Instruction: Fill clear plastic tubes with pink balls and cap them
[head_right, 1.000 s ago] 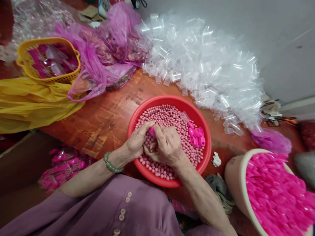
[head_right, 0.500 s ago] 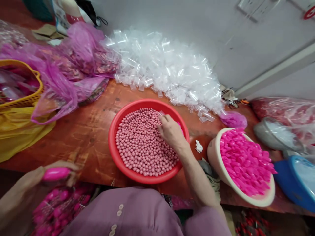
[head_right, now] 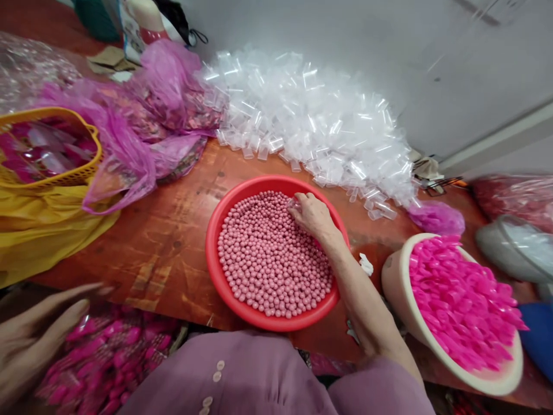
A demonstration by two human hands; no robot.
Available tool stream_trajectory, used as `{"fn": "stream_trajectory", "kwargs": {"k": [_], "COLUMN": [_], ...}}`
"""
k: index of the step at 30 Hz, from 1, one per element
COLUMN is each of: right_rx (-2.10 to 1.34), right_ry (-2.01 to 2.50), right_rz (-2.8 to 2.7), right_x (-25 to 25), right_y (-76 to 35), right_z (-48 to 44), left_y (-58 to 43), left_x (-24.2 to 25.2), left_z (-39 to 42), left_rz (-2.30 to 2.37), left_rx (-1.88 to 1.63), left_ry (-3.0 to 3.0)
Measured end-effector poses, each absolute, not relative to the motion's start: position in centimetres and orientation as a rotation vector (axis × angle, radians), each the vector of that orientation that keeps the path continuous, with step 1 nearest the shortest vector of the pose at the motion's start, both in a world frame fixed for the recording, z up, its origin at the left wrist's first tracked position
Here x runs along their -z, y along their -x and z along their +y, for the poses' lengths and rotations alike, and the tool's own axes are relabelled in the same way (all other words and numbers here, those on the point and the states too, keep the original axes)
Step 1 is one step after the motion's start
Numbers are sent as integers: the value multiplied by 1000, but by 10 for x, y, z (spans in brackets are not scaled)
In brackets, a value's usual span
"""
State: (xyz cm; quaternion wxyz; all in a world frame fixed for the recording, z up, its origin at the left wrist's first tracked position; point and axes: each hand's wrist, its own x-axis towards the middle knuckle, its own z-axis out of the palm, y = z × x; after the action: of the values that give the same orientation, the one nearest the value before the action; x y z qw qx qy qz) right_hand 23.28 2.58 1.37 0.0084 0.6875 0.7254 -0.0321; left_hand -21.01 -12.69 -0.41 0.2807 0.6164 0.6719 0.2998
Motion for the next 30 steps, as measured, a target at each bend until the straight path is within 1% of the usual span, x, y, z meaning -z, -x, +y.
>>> {"fn": "stream_trajectory", "kwargs": {"k": [2,5,8,10,13,18,20,21,22,24,26,28,30], "right_rx": [117,185,238,307,466,804,862,817,703,326,14,-93,-38], "right_ry": [-2199,-2361,-2313,-2198,-2060,-1843,-1777,-1757,-1739,-1685,-1515,-1307,-1110], "right_rz": [2327,2317,2209,2193,2194,2166,2254,2323,2394,2463,2430,2389,2412], "right_x": [-14,-13,-11,-12,-14,-25,-31,-33,-35,-36,-35,-31,-27], "right_y": [-229,-218,-204,-198,-195,-199,-201,-203,-203,-204,-203,-201,-198], "right_z": [27,30,31,27,18,9,9,9,9,11,15,19,20], "left_y": [169,100,50,33,26,29,28,28,27,25,22,20,17], "left_x": [-6,-13,-3,6,14,6,3,3,2,4,6,9,11], "left_z": [-111,-83,-61,-53,-50,-48,-46,-46,-45,-45,-45,-46,-46], "left_rz": [1736,1261,993,952,999,996,997,1002,1011,1036,1088,1151,1188], "left_rx": [-895,-1065,-1163,-1172,-1081,-939,-922,-931,-945,-977,-988,-976,-965], "left_ry": [-1658,-1843,-1931,-2030,-2189,-2267,-2279,-2283,-2284,-2293,-2326,-2369,-2384]}}
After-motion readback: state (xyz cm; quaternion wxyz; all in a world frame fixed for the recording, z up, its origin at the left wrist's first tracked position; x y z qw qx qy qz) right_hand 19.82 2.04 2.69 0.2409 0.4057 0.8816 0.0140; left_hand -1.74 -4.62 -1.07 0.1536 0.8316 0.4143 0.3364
